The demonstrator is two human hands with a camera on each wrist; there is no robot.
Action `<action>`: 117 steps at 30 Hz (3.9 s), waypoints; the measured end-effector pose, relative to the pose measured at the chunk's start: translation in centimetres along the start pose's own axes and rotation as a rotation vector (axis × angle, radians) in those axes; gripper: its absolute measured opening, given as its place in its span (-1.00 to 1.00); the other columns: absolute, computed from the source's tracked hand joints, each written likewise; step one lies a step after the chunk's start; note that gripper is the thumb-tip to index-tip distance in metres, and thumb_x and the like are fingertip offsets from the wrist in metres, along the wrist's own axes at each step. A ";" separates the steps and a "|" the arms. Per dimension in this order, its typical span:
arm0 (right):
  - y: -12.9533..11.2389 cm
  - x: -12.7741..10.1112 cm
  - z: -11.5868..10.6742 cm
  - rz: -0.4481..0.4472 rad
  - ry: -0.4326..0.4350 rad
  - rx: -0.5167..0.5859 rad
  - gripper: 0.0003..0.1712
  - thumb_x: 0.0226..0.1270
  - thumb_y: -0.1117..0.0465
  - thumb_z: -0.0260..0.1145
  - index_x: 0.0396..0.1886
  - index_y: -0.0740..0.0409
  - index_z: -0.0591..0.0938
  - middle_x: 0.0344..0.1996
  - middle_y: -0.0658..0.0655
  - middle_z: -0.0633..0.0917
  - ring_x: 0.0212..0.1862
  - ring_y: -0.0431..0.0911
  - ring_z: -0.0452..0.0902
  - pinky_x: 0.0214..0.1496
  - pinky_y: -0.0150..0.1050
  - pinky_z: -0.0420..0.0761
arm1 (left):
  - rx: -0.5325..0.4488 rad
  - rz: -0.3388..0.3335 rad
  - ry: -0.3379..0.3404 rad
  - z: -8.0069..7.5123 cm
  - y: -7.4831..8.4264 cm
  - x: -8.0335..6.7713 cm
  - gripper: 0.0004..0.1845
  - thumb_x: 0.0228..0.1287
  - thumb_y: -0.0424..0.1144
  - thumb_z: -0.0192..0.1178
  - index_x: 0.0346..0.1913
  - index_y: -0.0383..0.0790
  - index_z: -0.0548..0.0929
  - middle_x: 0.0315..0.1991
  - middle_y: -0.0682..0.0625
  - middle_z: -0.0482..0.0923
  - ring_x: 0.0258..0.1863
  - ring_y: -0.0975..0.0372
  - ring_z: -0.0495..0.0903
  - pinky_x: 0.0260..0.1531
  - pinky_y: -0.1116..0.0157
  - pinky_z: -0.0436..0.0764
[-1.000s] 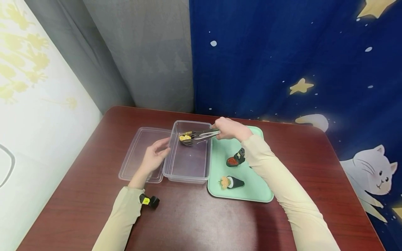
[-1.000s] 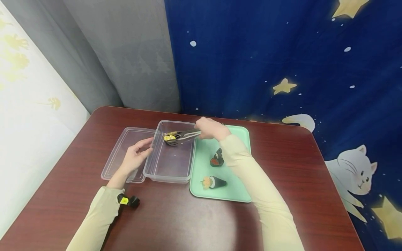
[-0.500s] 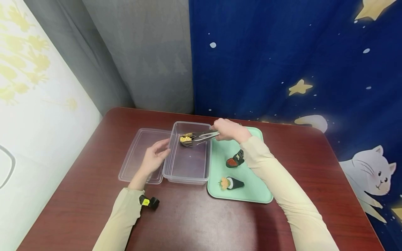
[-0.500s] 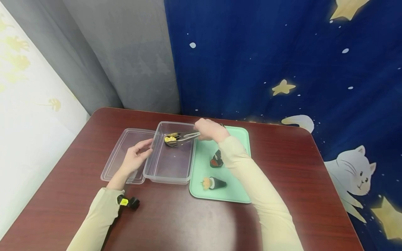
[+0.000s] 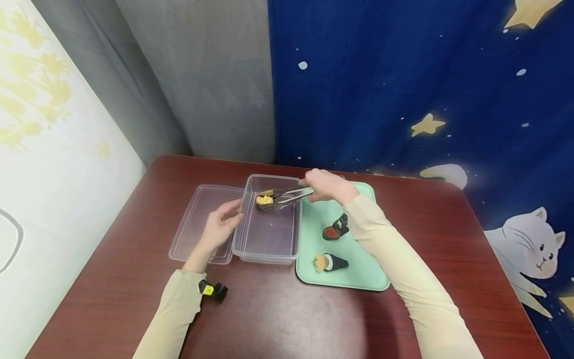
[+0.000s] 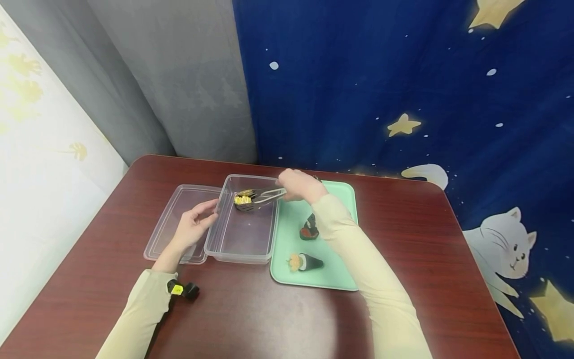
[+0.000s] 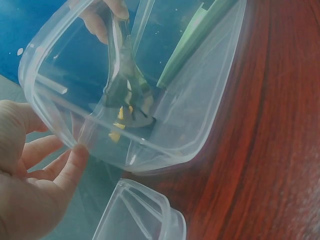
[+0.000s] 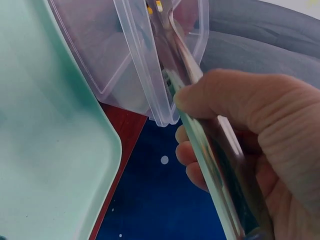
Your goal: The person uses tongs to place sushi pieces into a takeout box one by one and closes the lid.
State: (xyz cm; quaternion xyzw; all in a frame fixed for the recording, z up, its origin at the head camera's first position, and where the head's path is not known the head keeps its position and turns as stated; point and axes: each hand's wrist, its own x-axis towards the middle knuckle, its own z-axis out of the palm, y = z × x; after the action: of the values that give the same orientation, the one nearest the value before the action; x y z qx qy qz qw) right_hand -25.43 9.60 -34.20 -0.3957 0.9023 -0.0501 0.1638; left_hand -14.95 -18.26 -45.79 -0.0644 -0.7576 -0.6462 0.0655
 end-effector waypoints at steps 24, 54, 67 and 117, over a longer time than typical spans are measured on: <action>4.5 -8.9 2.0 -0.079 0.357 0.138 -0.34 0.05 0.23 0.37 0.14 0.47 0.47 -0.19 0.27 0.59 -0.33 -0.01 0.43 -0.30 -0.17 0.56 | 0.017 -0.038 -0.003 -0.1 0.2 -0.1 -0.56 0.20 -0.57 0.13 0.17 -0.53 0.43 0.17 -0.34 0.39 0.08 -0.12 0.44 -0.06 0.53 0.55; 9.6 -19.7 8.4 0.056 0.611 0.147 -0.43 -0.17 0.34 0.50 -0.05 0.29 0.56 -0.43 0.03 0.53 -0.44 -0.15 0.46 -0.50 -0.28 0.54 | 0.011 -0.048 -0.025 -0.2 1.1 -0.3 -0.56 0.21 -0.57 0.12 0.17 -0.57 0.41 0.18 -0.37 0.37 0.10 -0.12 0.42 -0.05 0.55 0.54; 10.9 -22.0 10.4 0.091 0.591 0.124 -0.44 -0.18 0.36 0.51 -0.07 0.34 0.56 -0.45 0.05 0.54 -0.46 -0.20 0.44 -0.51 -0.32 0.50 | -0.008 -0.065 -0.020 0.1 3.2 -0.7 -0.57 0.18 -0.64 0.08 0.15 -0.66 0.37 0.18 -0.45 0.33 0.10 -0.19 0.39 -0.08 0.58 0.54; 12.9 -22.5 12.1 0.131 0.547 0.218 -0.56 -0.09 0.37 0.49 -0.13 0.36 0.64 -0.45 0.00 0.60 -0.45 -0.24 0.36 -0.49 -0.39 0.40 | 0.015 -0.055 -0.023 0.1 3.3 -0.7 -0.57 0.19 -0.62 0.09 0.15 -0.66 0.37 0.17 -0.45 0.33 0.09 -0.19 0.40 -0.07 0.58 0.53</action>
State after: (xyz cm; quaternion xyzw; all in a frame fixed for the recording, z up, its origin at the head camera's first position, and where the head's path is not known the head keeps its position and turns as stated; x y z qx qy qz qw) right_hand -16.18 35.31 -42.67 -0.2885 0.9257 -0.2409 -0.0411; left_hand -13.70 -17.69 -42.71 -0.0505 -0.7646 -0.6413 0.0394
